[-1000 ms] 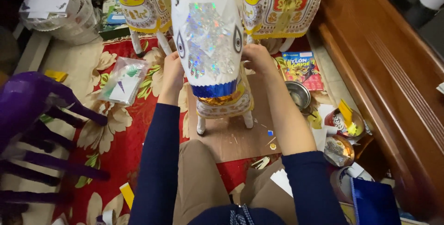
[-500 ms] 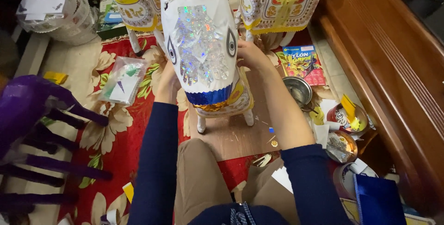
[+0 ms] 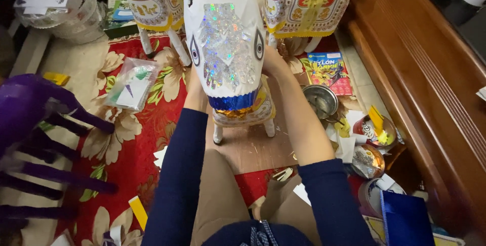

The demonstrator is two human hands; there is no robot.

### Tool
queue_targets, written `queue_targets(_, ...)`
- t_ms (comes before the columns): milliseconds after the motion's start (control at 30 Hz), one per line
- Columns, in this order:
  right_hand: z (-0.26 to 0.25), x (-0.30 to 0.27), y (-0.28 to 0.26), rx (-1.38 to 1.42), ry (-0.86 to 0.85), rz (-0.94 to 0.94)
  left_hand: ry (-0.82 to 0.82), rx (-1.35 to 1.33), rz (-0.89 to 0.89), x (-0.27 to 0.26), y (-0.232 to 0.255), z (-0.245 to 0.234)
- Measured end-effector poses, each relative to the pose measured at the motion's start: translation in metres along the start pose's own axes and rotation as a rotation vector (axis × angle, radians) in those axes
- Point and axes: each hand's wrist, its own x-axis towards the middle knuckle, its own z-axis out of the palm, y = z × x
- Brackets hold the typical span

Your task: The person is decorating horse-shaped pinatas by cutting, folding, and gluing shiny blue and white paper strips onto them.

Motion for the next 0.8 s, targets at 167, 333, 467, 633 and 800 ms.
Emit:
queue_targets(167, 0.004, -0.012, 0.018, -0.011, 0.14, -0.144, 0.03, 0.008, 0.032, -0.019, -0.001, -0.006)
queue_targets(333, 0.023, -0.117, -0.035, 0.027, 0.204, -0.443, 0.057, -0.011, 0.076, -0.03, 0.001, 0.001)
queue_targets(467, 0.023, -0.108, 0.013, 0.001, -0.039, -0.496, -0.236, -0.127, 0.223, -0.045, -0.023, -0.01)
queue_targets(633, 0.039, -0.113, 0.023, 0.234, -0.065, -0.379, -0.332, -0.093, 0.182, -0.05, -0.026, -0.013)
queue_targets(800, 0.045, -0.124, 0.016, 0.208, -0.011, -0.358, -0.379, -0.139, 0.187, -0.057, 0.024, -0.017)
